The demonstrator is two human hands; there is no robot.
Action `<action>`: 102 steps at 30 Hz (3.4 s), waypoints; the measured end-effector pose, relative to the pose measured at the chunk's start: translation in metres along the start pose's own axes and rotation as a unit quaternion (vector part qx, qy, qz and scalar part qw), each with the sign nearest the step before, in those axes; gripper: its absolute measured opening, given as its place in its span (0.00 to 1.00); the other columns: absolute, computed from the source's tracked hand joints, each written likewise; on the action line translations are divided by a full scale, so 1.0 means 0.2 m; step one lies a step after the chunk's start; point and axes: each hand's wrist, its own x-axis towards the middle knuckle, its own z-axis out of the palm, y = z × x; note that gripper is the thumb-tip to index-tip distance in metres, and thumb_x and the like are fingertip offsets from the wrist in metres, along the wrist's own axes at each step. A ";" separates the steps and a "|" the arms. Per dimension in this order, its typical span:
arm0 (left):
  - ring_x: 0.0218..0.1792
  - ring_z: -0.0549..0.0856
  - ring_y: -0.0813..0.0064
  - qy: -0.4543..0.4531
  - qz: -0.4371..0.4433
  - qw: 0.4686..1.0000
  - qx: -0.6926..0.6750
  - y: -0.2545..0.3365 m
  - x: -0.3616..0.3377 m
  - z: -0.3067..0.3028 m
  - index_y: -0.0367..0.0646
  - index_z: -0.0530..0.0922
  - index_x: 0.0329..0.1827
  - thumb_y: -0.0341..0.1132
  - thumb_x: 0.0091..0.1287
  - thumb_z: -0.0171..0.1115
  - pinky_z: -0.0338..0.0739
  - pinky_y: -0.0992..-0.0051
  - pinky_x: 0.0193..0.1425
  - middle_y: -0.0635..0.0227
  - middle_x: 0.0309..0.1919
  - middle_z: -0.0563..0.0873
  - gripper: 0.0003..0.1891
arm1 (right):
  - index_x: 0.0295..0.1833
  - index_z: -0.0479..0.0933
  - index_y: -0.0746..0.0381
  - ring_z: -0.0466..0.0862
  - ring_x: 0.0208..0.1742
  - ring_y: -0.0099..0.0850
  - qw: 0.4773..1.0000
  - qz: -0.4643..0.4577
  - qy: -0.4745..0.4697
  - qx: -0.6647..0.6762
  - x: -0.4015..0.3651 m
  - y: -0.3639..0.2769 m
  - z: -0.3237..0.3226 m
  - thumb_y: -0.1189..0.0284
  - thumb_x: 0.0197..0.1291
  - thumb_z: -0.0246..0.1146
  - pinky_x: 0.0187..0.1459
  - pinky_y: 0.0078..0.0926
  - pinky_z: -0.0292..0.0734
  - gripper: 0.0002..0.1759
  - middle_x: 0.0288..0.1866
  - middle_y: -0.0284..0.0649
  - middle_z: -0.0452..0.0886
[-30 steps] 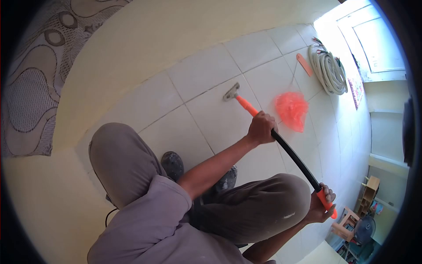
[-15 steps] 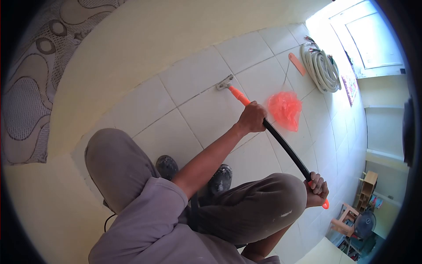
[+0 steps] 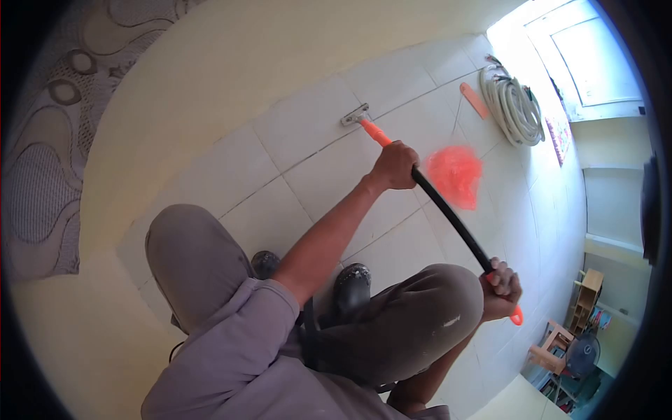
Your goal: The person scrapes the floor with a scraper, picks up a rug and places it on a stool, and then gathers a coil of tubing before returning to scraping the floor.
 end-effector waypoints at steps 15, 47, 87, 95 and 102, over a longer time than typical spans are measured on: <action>0.26 0.83 0.59 -0.035 0.053 0.997 -0.047 0.10 -0.09 0.05 0.46 0.77 0.14 0.28 0.43 0.63 0.78 0.65 0.46 0.66 0.18 0.83 0.04 | 0.60 0.81 0.71 0.87 0.56 0.50 0.866 0.070 -0.256 -0.425 -0.29 -0.54 -0.07 0.57 0.64 0.64 0.60 0.44 0.81 0.30 0.65 0.68 0.80; 0.22 0.66 0.83 0.455 -0.141 0.813 -0.334 0.06 -0.34 -0.24 0.40 0.65 0.18 0.27 0.68 0.57 0.58 0.73 0.28 0.76 0.16 0.68 0.18 | 0.35 0.71 0.60 0.78 0.35 0.35 0.566 -0.134 -0.780 -0.230 -0.95 0.09 0.92 0.71 0.48 0.71 0.41 0.35 0.72 0.14 0.29 0.36 0.72; 0.20 0.62 0.83 0.377 -0.112 0.817 -0.422 0.14 -0.41 -0.66 0.44 0.68 0.21 0.30 0.75 0.60 0.55 0.75 0.23 0.78 0.19 0.64 0.20 | 0.51 0.80 0.68 0.90 0.42 0.37 0.935 0.054 -0.038 -0.350 -0.49 -0.01 -0.58 0.70 0.71 0.65 0.51 0.37 0.85 0.12 0.43 0.49 0.88; 0.15 0.60 0.83 0.292 -0.102 0.881 -0.358 0.51 -0.44 -0.79 0.49 0.59 0.19 0.33 0.76 0.61 0.52 0.77 0.20 0.77 0.15 0.61 0.26 | 0.89 0.33 0.53 0.41 0.83 0.78 0.501 0.334 -0.104 -0.791 -1.35 0.15 -1.45 0.44 0.40 0.85 0.80 0.68 0.51 0.83 0.82 0.81 0.31; 0.16 0.58 0.83 0.223 -0.095 0.921 -0.306 0.62 -0.42 -0.77 0.48 0.60 0.18 0.32 0.78 0.58 0.52 0.76 0.23 0.77 0.14 0.60 0.26 | 0.88 0.30 0.51 0.37 0.82 0.82 0.554 0.308 -0.097 -0.767 -1.42 0.22 -1.44 0.49 0.34 0.88 0.79 0.74 0.45 0.87 0.80 0.86 0.29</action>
